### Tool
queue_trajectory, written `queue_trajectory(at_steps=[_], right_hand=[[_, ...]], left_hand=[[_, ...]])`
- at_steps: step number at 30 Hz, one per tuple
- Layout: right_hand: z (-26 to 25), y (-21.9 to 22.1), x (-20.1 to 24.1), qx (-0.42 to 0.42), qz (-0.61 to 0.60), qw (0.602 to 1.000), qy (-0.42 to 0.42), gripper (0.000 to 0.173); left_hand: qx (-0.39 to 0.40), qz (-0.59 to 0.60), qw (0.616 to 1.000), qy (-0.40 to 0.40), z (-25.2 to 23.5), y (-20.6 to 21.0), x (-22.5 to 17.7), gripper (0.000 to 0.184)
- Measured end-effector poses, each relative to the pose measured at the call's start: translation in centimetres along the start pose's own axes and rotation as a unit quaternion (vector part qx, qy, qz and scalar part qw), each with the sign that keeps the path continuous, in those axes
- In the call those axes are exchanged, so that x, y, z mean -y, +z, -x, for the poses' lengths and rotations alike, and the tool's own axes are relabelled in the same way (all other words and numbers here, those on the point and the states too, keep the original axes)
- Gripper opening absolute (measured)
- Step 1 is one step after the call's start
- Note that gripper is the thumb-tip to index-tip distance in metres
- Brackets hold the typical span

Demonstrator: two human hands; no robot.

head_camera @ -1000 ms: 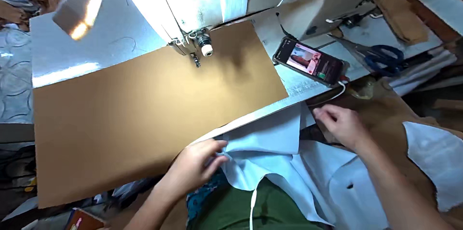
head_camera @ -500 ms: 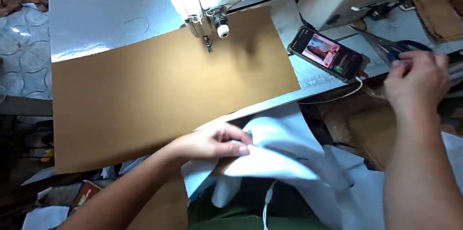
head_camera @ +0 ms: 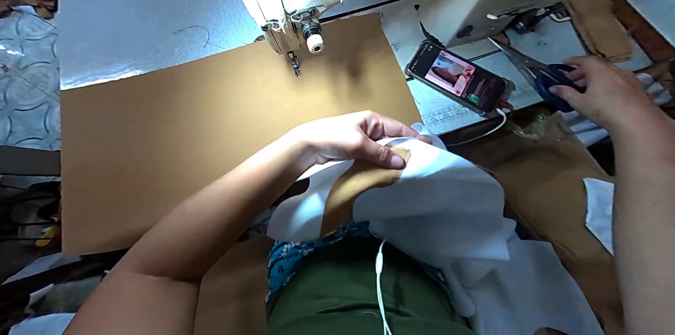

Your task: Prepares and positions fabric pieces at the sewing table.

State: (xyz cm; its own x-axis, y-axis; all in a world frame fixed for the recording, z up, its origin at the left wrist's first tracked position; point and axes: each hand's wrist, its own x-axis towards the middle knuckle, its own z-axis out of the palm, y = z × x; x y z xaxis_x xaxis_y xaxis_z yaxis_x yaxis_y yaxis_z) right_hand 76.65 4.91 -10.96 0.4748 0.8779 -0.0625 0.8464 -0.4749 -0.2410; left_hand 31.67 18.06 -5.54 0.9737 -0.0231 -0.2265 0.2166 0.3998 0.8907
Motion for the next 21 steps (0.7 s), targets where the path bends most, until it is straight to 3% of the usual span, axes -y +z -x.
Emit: queue_trajectory(at_steps=[2, 5, 7, 9, 10, 11, 12, 13, 16, 21], right_hand=[[0.4, -0.7, -0.2, -0.003, 0.03, 0.999, -0.02, 0.055], [3.1, -1.7, -2.8, -0.081, 0.04, 0.995, -0.049, 0.055], [8.0, -3.8, 0.3, -0.063, -0.06, 0.996, -0.017, 0.056], [13.7, -5.1, 4.8, 0.005, -0.241, 0.97, -0.019, 0.05], [16.1, -4.6, 5.7, 0.066, -0.354, 0.932, -0.044, 0.045], [17.9, -3.6, 6.1, 0.17, -0.462, 0.867, -0.073, 0.045], [19.3, -3.0, 7.0, 0.272, -0.504, 0.815, -0.086, 0.05], [20.4, -2.5, 8.1, 0.34, -0.504, 0.789, -0.087, 0.056], [21.9, -1.0, 9.5, 0.412, -0.438, 0.792, -0.104, 0.07], [21.7, -0.4, 10.4, 0.401, -0.422, 0.806, -0.108, 0.068]], left_hand=[[-0.004, 0.025, 0.999, -0.025, -0.3, 0.1, 0.3, 0.041], [-0.023, 0.016, 0.999, -0.043, -0.4, 0.7, 1.0, 0.037], [-0.04, 0.013, 0.998, -0.044, -0.6, 1.3, 1.5, 0.031], [-0.034, -0.007, 0.998, -0.051, -1.2, 1.4, 2.1, 0.027], [-0.03, -0.015, 0.998, -0.056, -1.5, 1.4, 2.4, 0.028], [-0.034, -0.022, 0.997, -0.063, -1.8, 1.4, 2.7, 0.029], [-0.037, -0.03, 0.997, -0.068, -2.1, 1.4, 2.8, 0.028], [-0.039, -0.04, 0.996, -0.068, -2.4, 1.4, 2.9, 0.027], [-0.034, -0.06, 0.996, -0.062, -2.9, 1.8, 3.1, 0.027], [-0.004, -0.094, 0.992, -0.081, -3.0, 2.4, 2.8, 0.029]])
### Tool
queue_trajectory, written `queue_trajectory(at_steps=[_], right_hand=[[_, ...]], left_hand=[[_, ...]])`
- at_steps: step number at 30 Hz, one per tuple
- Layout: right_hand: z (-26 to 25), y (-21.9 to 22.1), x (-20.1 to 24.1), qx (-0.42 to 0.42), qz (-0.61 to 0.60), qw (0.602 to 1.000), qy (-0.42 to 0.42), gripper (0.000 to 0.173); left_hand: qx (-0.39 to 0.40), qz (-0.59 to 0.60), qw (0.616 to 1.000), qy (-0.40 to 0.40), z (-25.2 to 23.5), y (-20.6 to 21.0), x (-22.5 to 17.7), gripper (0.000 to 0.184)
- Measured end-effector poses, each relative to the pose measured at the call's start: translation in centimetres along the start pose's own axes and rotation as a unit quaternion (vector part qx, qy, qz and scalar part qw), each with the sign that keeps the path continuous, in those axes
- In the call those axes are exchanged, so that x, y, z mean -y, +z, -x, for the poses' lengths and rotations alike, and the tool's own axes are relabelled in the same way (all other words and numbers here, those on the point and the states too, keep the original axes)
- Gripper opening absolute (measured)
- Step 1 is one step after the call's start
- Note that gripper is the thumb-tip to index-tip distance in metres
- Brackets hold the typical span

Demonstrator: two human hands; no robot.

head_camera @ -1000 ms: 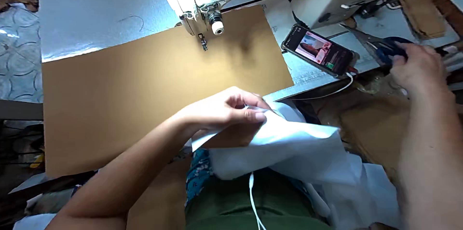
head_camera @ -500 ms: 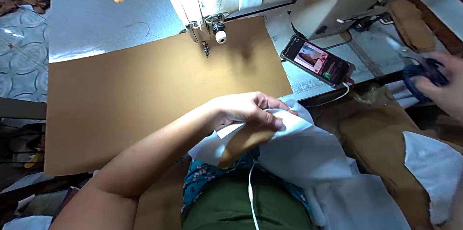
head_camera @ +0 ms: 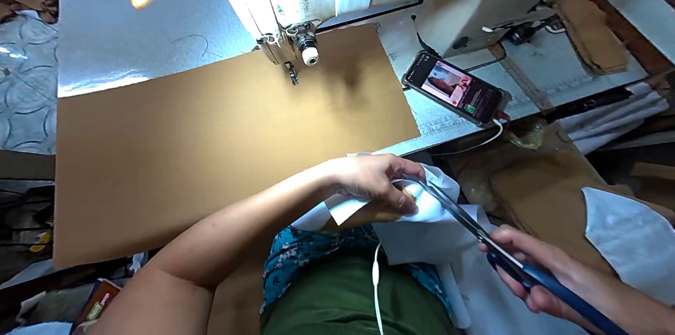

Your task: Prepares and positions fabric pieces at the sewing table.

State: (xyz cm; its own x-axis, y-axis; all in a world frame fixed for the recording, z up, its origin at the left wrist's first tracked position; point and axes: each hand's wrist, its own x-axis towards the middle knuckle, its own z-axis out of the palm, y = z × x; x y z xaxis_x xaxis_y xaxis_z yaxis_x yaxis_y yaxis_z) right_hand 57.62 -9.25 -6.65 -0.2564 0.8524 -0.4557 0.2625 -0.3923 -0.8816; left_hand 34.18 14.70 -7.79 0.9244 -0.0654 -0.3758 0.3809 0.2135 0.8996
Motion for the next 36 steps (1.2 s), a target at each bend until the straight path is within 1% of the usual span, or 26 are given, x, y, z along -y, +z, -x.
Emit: queue_trajectory(at_steps=[2, 5, 7, 8, 10, 11, 12, 13, 14, 15, 16, 17, 18, 19, 20, 21, 23, 25, 26, 29, 31, 33, 35, 36], right_hand=[[0.1, -0.2, 0.3, -0.011, 0.006, 1.0, 0.006, 0.068], [0.6, -1.1, 0.2, 0.005, 0.029, 0.999, 0.042, 0.074], [0.6, -1.2, 0.0, 0.007, 0.037, 0.998, 0.049, 0.075], [0.5, -1.1, 0.1, 0.005, 0.03, 0.998, 0.047, 0.072], [0.3, -0.7, 0.6, -0.004, -0.005, 0.999, 0.052, 0.06], [0.2, -0.6, 0.9, -0.012, -0.025, 0.998, 0.059, 0.054], [0.1, -0.5, 1.1, -0.02, -0.039, 0.997, 0.058, 0.052], [0.2, -0.5, 1.3, -0.031, -0.045, 0.997, 0.052, 0.051], [0.3, -0.5, 1.5, -0.053, -0.044, 0.997, 0.041, 0.05], [0.5, -0.8, 1.7, -0.093, -0.034, 0.995, 0.02, 0.049], [0.5, -1.6, 1.8, -0.154, -0.01, 0.988, -0.005, 0.047], [0.6, -3.0, 1.6, -0.227, 0.043, 0.973, -0.027, 0.045], [0.4, -5.0, 1.1, -0.302, 0.144, 0.941, -0.039, 0.045], [0.2, -7.8, 0.3, -0.357, 0.262, 0.896, -0.043, 0.048], [-0.1, -10.8, -0.7, -0.384, 0.339, 0.858, -0.046, 0.051], [-0.7, -13.6, -1.4, -0.39, 0.388, 0.834, -0.036, 0.053], [-2.4, -17.7, -2.5, -0.394, 0.447, 0.803, 0.013, 0.051], [-4.5, -19.7, -3.0, -0.399, 0.461, 0.791, 0.056, 0.048], [-5.4, -20.4, -3.3, -0.394, 0.464, 0.791, 0.056, 0.047], [-7.3, -22.5, -4.0, -0.379, 0.46, 0.803, 0.024, 0.048], [-8.2, -23.3, -3.4, -0.371, 0.458, 0.807, 0.033, 0.049], [-8.9, -24.2, -2.6, -0.357, 0.466, 0.807, 0.062, 0.049], [-9.5, -24.9, -2.1, -0.352, 0.484, 0.796, 0.089, 0.047], [-9.8, -25.3, -2.1, -0.355, 0.5, 0.784, 0.098, 0.045]], left_hand=[[0.002, -0.001, 1.0, 0.002, 0.2, -0.1, 0.1, 0.031], [-0.005, 0.008, 1.0, 0.006, 0.5, -0.3, 0.2, 0.029], [-0.006, 0.011, 1.0, 0.009, 0.6, -0.3, 0.3, 0.029], [-0.003, 0.011, 1.0, 0.011, 0.6, -0.3, 0.4, 0.03], [0.004, 0.009, 1.0, 0.02, 0.3, -0.1, 0.5, 0.032], [0.003, 0.01, 1.0, 0.022, 0.3, 0.0, 0.5, 0.036], [0.005, 0.01, 1.0, 0.019, 0.4, -0.1, 0.4, 0.044], [0.004, 0.01, 1.0, 0.017, 0.5, -0.1, 0.4, 0.049], [0.0, 0.006, 1.0, 0.02, 0.6, -0.1, 0.5, 0.048], [-0.007, -0.009, 0.999, 0.03, 0.8, -0.1, 0.7, 0.044], [-0.017, -0.04, 0.998, 0.047, 1.1, -0.1, 0.8, 0.034], [-0.032, -0.087, 0.993, 0.067, 1.4, -0.1, 1.0, 0.022], [-0.051, -0.141, 0.985, 0.087, 2.0, 0.0, 1.2, 0.013], [-0.073, -0.189, 0.974, 0.105, 2.9, 0.2, 1.3, 0.014], [-0.102, -0.229, 0.96, 0.123, 3.9, 0.7, 1.3, 0.018], [-0.134, -0.263, 0.945, 0.141, 5.0, 1.2, 1.3, 0.021], [-0.208, -0.328, 0.905, 0.176, 7.1, 2.4, 1.4, 0.022], [-0.279, -0.391, 0.854, 0.201, 9.0, 3.3, 1.8, 0.022], [-0.31, -0.413, 0.832, 0.203, 9.8, 3.6, 2.1, 0.023], [-0.378, -0.427, 0.796, 0.203, 12.1, 3.8, 2.8, 0.025], [-0.403, -0.419, 0.789, 0.199, 13.5, 3.8, 3.3, 0.026], [-0.414, -0.4, 0.794, 0.198, 14.4, 3.7, 3.5, 0.026], [-0.416, -0.382, 0.8, 0.203, 14.8, 3.8, 3.6, 0.025], [-0.419, -0.38, 0.799, 0.205, 14.9, 3.9, 3.7, 0.025]])
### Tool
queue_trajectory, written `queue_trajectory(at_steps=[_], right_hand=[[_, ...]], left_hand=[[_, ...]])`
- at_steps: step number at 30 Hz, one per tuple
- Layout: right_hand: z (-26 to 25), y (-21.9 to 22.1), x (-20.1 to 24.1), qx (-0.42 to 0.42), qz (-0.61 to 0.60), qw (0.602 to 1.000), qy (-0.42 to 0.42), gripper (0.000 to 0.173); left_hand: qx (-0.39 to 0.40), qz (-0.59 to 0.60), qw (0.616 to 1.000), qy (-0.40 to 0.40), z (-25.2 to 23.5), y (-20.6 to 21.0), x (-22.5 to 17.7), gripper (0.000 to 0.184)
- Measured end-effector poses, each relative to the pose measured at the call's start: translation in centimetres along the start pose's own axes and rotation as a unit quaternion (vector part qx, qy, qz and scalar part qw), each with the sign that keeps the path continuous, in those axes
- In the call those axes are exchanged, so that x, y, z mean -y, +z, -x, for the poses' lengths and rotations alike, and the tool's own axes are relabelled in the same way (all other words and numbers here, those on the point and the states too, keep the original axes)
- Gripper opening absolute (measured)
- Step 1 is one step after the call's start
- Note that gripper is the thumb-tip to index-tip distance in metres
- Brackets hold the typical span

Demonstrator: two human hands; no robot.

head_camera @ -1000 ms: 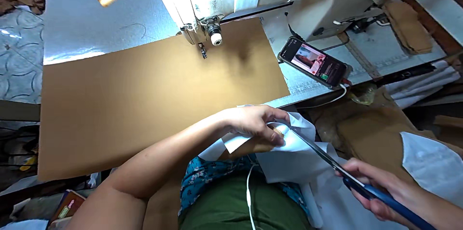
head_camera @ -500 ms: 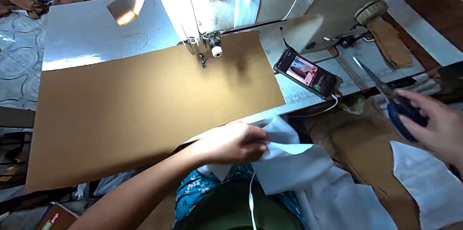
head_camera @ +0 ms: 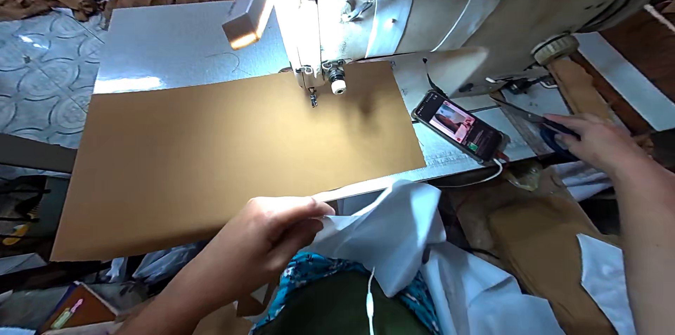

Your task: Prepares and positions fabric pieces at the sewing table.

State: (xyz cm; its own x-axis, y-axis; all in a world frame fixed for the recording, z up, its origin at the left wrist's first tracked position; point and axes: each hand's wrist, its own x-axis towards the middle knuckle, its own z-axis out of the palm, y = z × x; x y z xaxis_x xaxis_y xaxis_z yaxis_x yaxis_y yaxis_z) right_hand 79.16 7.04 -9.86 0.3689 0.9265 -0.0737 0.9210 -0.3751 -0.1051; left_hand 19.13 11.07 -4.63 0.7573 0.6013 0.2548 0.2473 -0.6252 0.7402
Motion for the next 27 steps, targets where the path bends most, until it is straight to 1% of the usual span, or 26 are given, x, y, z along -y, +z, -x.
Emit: queue_trajectory(at_steps=[1, 2, 3, 4, 5, 6, 7, 8, 9, 10, 11, 12, 13, 14, 16, 17, 18, 19, 20, 21, 22, 24, 25, 27], right_hand=[[-0.2, 0.0, 0.2, -0.013, 0.021, 1.0, 0.004, 0.043], [0.2, -0.4, 1.6, -0.033, 0.026, 0.999, 0.01, 0.04], [1.0, -1.1, 4.0, -0.06, 0.002, 0.998, 0.0, 0.036], [2.1, -1.8, 7.2, -0.085, -0.05, 0.994, -0.046, 0.038], [3.7, -2.2, 11.1, -0.088, -0.118, 0.983, -0.114, 0.048], [5.6, -2.1, 15.5, -0.064, -0.187, 0.96, -0.197, 0.061], [7.6, -1.4, 19.9, -0.025, -0.245, 0.927, -0.283, 0.074], [9.4, -0.3, 23.9, 0.022, -0.275, 0.89, -0.363, 0.076], [10.7, 0.8, 26.7, 0.07, -0.285, 0.859, -0.42, 0.067], [11.4, 1.5, 28.2, 0.113, -0.272, 0.846, -0.445, 0.048], [11.4, 1.7, 28.6, 0.139, -0.25, 0.846, -0.449, 0.029], [10.9, 1.6, 28.1, 0.154, -0.238, 0.855, -0.434, 0.016], [10.1, 1.1, 27.3, 0.16, -0.247, 0.866, -0.405, 0.012], [9.1, 0.5, 26.4, 0.156, -0.278, 0.874, -0.367, 0.013], [7.2, -0.4, 25.7, 0.139, -0.383, 0.866, -0.291, 0.009], [6.4, -0.4, 26.1, 0.124, -0.434, 0.855, -0.257, 0.009], [5.6, -0.2, 27.0, 0.109, -0.473, 0.846, -0.221, 0.009], [4.7, 0.3, 28.3, 0.096, -0.499, 0.841, -0.183, 0.008], [3.6, 1.0, 29.8, 0.077, -0.502, 0.848, -0.152, 0.007], [2.6, 1.9, 31.4, 0.049, -0.474, 0.869, -0.13, 0.006], [1.6, 2.8, 32.8, 0.018, -0.42, 0.9, -0.119, 0.011], [0.8, 3.9, 35.5, -0.019, -0.314, 0.945, -0.093, 0.02], [0.9, 4.1, 36.6, -0.022, -0.274, 0.959, -0.072, 0.024], [1.9, 4.0, 38.0, -0.012, -0.246, 0.969, -0.035, 0.035]], left_hand=[[-0.005, -0.006, 1.0, 0.004, 0.1, 0.1, -0.1, 0.025], [-0.009, -0.016, 1.0, 0.011, 0.1, 0.3, -0.2, 0.025], [-0.01, -0.029, 0.999, 0.023, 0.0, 0.6, -0.4, 0.025], [-0.006, -0.039, 0.998, 0.038, -0.2, 0.8, -0.7, 0.026], [0.003, -0.047, 0.997, 0.058, -0.4, 1.0, -0.9, 0.025], [0.02, -0.045, 0.995, 0.082, -0.6, 1.0, -1.2, 0.026], [0.041, -0.033, 0.993, 0.104, -0.8, 0.5, -1.5, 0.026], [0.059, -0.015, 0.991, 0.116, -0.8, -0.6, -1.7, 0.025], [0.067, 0.004, 0.991, 0.114, -0.4, -2.3, -1.8, 0.024], [0.063, 0.013, 0.994, 0.094, 0.6, -4.8, -1.5, 0.023], [0.052, 0.014, 0.997, 0.059, 2.1, -7.7, -0.5, 0.023], [0.029, 0.013, 0.999, 0.023, 3.9, -10.7, 1.0, 0.022], [0.001, 0.015, 1.0, -0.022, 5.6, -13.5, 2.3, 0.02], [-0.026, 0.009, 0.997, -0.076, 7.2, -15.7, 3.7, 0.021], [-0.064, -0.008, 0.981, -0.183, 9.4, -18.6, 5.8, 0.025], [-0.065, -0.043, 0.971, -0.226, 9.9, -19.7, 7.0, 0.028], [-0.082, -0.071, 0.95, -0.292, 9.2, -19.9, 6.9, 0.027], [-0.104, -0.084, 0.914, -0.383, 7.8, -19.6, 6.4, 0.024], [-0.127, -0.102, 0.884, -0.439, 6.9, -19.4, 7.0, 0.022], [-0.153, -0.113, 0.861, -0.472, 6.5, -19.3, 8.3, 0.021], [-0.171, -0.115, 0.849, -0.487, 6.9, -19.5, 10.3, 0.022], [-0.183, -0.1, 0.851, -0.482, 9.5, -20.3, 15.2, 0.028], [-0.19, -0.085, 0.843, -0.496, 10.7, -20.4, 16.9, 0.033], [-0.21, -0.055, 0.823, -0.526, 12.6, -20.0, 18.6, 0.038]])
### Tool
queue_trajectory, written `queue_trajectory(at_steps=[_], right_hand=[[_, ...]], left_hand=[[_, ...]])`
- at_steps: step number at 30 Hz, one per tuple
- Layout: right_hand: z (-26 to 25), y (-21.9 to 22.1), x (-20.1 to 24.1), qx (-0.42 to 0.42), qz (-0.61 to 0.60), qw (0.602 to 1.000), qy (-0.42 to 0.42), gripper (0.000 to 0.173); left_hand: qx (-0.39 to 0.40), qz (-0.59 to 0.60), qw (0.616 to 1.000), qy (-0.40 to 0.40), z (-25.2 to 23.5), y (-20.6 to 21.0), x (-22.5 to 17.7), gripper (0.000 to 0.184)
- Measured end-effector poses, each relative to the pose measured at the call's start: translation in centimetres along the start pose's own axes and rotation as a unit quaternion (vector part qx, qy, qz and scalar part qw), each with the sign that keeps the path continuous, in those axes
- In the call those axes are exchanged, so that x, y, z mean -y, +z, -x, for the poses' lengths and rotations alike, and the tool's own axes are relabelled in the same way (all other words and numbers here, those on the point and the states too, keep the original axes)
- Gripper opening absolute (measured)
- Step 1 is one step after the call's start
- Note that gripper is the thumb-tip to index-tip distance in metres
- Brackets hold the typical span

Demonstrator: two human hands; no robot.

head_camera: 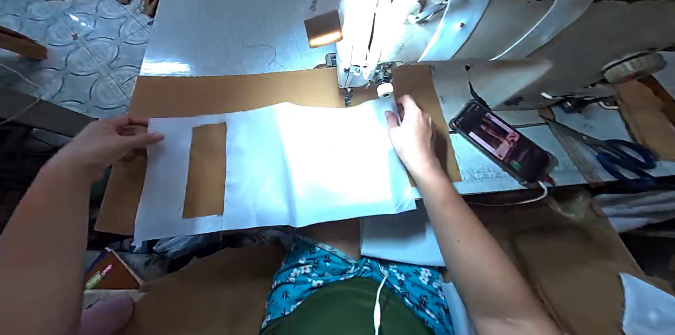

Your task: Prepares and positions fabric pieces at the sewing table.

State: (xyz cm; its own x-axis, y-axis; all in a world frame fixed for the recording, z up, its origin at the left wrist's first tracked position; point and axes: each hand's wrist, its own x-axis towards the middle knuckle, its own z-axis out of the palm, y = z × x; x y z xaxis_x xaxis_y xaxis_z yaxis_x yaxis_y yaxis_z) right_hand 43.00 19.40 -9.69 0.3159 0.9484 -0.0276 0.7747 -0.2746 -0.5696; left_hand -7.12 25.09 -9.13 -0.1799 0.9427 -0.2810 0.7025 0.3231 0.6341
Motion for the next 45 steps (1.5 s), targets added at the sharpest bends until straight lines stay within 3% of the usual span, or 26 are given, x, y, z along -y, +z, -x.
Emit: queue_trajectory(at_steps=[5, 7, 12, 16, 24, 26, 28, 31, 37, 45], right_hand=[[6.4, 0.1, -1.2, -0.049, -0.018, 0.999, 0.004, 0.067], [8.4, 0.2, -1.8, -0.046, -0.04, 0.998, 0.007, 0.064], [9.4, 0.8, -1.7, -0.005, -0.025, 1.0, -0.005, 0.032], [7.5, 1.1, -0.8, 0.026, 0.027, 0.999, 0.003, 0.031], [6.2, 0.5, 1.1, 0.045, 0.052, 0.997, -0.033, 0.03], [5.8, 0.2, 1.3, 0.048, 0.057, 0.996, -0.048, 0.031], [5.5, 0.0, 1.4, 0.052, 0.057, 0.995, -0.065, 0.033], [5.6, -0.3, 1.3, 0.094, 0.053, 0.992, -0.058, 0.032], [5.8, 0.3, 0.7, 0.092, 0.041, 0.993, -0.058, 0.031], [5.8, 0.5, 0.3, 0.091, 0.019, 0.994, -0.065, 0.031]], left_hand=[[-0.048, 0.003, 0.998, -0.033, 2.2, 1.3, 1.2, 0.056], [-0.08, -0.003, 0.997, -0.005, 2.6, 1.5, 1.7, 0.059], [-0.14, -0.044, 0.987, 0.069, 2.5, 1.4, 0.5, 0.052], [-0.166, -0.088, 0.976, 0.106, 0.2, 0.9, 2.0, 0.052], [-0.178, -0.168, 0.967, 0.077, -2.1, 1.0, 2.8, 0.036], [-0.174, -0.19, 0.965, 0.042, -1.4, 1.4, 1.0, 0.034], [-0.155, -0.185, 0.969, -0.051, 1.4, 2.5, -4.3, 0.038], [-0.15, -0.162, 0.975, -0.026, 4.0, 3.0, -6.9, 0.037], [-0.15, -0.117, 0.982, -0.006, 0.8, 2.3, -1.4, 0.046], [-0.161, -0.115, 0.98, 0.017, 0.0, 2.1, -0.4, 0.046]])
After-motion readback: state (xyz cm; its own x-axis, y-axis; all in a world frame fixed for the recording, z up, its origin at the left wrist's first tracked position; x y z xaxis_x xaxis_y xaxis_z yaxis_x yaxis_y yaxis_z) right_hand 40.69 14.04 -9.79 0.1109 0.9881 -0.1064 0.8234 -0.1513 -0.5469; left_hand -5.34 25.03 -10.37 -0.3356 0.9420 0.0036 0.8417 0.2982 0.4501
